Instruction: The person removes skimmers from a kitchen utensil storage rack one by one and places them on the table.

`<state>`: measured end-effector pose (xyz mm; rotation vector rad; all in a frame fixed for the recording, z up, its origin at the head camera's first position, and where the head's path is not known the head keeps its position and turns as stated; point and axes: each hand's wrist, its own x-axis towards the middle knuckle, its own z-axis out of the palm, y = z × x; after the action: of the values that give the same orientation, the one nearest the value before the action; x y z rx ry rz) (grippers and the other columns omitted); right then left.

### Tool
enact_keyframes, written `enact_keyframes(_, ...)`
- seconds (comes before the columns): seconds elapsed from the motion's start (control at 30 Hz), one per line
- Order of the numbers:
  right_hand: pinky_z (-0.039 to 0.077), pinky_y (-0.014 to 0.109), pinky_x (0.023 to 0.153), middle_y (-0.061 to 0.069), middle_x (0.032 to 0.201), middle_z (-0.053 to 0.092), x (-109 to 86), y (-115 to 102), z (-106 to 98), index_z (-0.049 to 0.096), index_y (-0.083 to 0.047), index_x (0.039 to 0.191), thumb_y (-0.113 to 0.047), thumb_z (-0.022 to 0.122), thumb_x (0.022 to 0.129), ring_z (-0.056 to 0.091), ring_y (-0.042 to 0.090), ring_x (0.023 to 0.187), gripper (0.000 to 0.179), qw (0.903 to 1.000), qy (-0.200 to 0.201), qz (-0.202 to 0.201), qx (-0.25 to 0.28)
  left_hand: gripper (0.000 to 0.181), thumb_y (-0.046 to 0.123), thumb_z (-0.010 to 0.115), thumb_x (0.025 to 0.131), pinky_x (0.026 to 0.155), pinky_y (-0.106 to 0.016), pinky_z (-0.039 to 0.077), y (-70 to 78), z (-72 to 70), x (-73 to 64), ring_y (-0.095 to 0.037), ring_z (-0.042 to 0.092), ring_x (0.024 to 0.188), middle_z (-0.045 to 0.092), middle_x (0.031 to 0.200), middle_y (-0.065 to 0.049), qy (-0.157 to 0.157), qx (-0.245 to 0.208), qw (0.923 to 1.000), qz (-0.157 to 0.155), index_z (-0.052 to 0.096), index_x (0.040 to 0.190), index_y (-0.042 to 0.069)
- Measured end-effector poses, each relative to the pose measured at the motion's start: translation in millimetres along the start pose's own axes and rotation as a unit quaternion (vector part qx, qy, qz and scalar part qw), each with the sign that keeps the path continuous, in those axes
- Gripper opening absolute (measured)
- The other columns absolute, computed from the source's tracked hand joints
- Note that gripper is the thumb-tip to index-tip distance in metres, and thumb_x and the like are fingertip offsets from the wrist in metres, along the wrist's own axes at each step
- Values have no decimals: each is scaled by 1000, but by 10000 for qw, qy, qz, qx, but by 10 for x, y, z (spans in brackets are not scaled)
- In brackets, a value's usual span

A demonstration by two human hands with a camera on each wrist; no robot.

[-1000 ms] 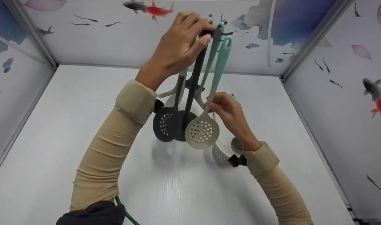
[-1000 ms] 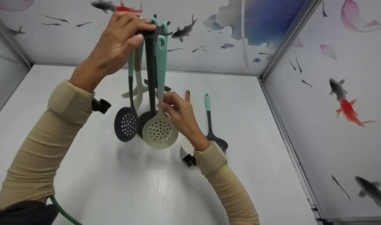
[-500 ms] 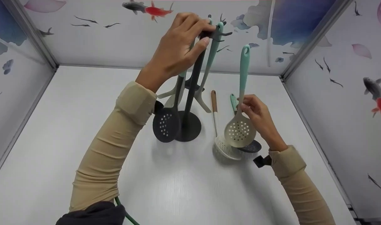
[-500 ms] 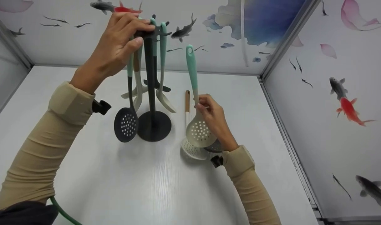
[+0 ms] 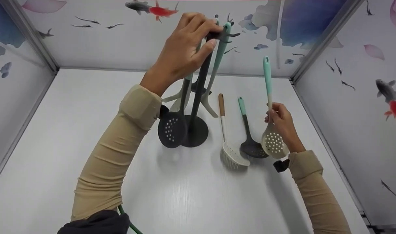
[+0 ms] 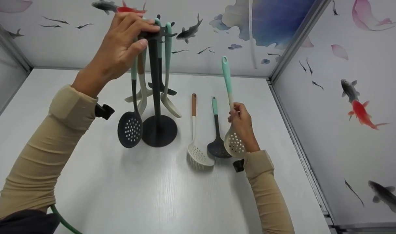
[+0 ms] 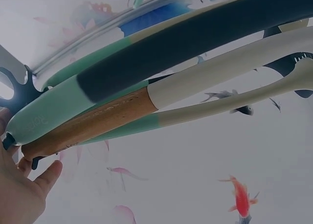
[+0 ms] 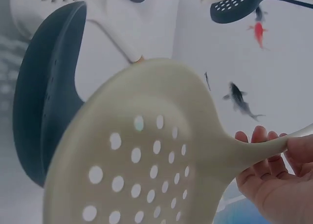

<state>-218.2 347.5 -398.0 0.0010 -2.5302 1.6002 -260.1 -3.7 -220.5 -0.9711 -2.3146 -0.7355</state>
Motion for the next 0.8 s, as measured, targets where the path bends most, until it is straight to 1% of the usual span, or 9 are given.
enact_keyframes(0.1, 51, 21, 72, 8, 95, 48, 33, 116, -37, 35, 4, 128, -11, 37, 98, 54, 8, 75, 33, 9992, 188, 354, -35, 44, 37, 34, 94, 108, -26, 29, 1, 0, 4, -17, 31, 129, 49, 131, -3, -9, 23, 10000, -21, 54, 129, 20)
enact_keyframes(0.2, 51, 20, 71, 6, 94, 47, 65, 221, -65, 32, 0, 121, -10, 37, 97, 53, 8, 73, 26, 9972, 385, 636, -116, 44, 36, 34, 94, 108, -26, 30, 2, -3, 4, -17, 30, 130, 49, 130, -3, -25, 17, 10000, -48, 54, 129, 20)
enact_keyframes(0.3, 51, 21, 69, 7, 93, 47, 96, 306, -97, 35, 0, 114, -10, 37, 96, 53, 9, 72, 20, 9953, 400, 764, -448, 44, 37, 34, 93, 107, -25, 30, 1, -14, 3, -17, 30, 130, 48, 131, -3, -46, 16, 10000, -74, 53, 129, 20)
enact_keyframes(0.37, 50, 20, 67, 8, 93, 47, 118, 366, -134, 38, 2, 112, -9, 36, 96, 53, 8, 71, 20, 9931, 343, 810, -774, 44, 38, 34, 93, 107, -25, 31, 3, -16, 4, -17, 30, 130, 48, 131, -3, -47, 6, 10000, -76, 53, 130, 21)
enact_keyframes(0.47, 49, 18, 65, 10, 95, 48, 141, 443, -193, 43, 6, 114, -9, 36, 97, 52, 6, 69, 24, 9890, 211, 893, -1164, 45, 38, 34, 93, 107, -24, 31, 5, -20, 8, -17, 31, 129, 48, 131, -3, -43, 20, 10000, -68, 53, 130, 21)
enact_keyframes(0.6, 49, 18, 66, 12, 98, 49, 152, 524, -240, 45, 9, 119, -10, 37, 97, 52, 4, 70, 29, 9841, 51, 1155, -1348, 45, 37, 34, 93, 107, -25, 31, 9, -16, 13, -17, 31, 129, 48, 131, -3, -57, 22, 10000, -63, 53, 130, 20)
enact_keyframes(0.7, 50, 21, 70, 15, 102, 50, 152, 578, -249, 45, 8, 121, -10, 37, 97, 53, 8, 74, 31, 9798, -119, 1338, -1481, 44, 37, 34, 93, 107, -25, 31, 11, -10, 12, -17, 31, 129, 48, 132, -3, -65, 14, 10000, -71, 53, 130, 20)
enact_keyframes(0.8, 51, 29, 77, 20, 108, 50, 149, 632, -244, 44, 8, 125, -10, 36, 98, 55, 17, 84, 35, 9756, -341, 1518, -1550, 44, 37, 34, 94, 107, -25, 31, 13, -2, 12, -17, 31, 129, 48, 132, -3, -62, 5, 10000, -75, 52, 130, 20)
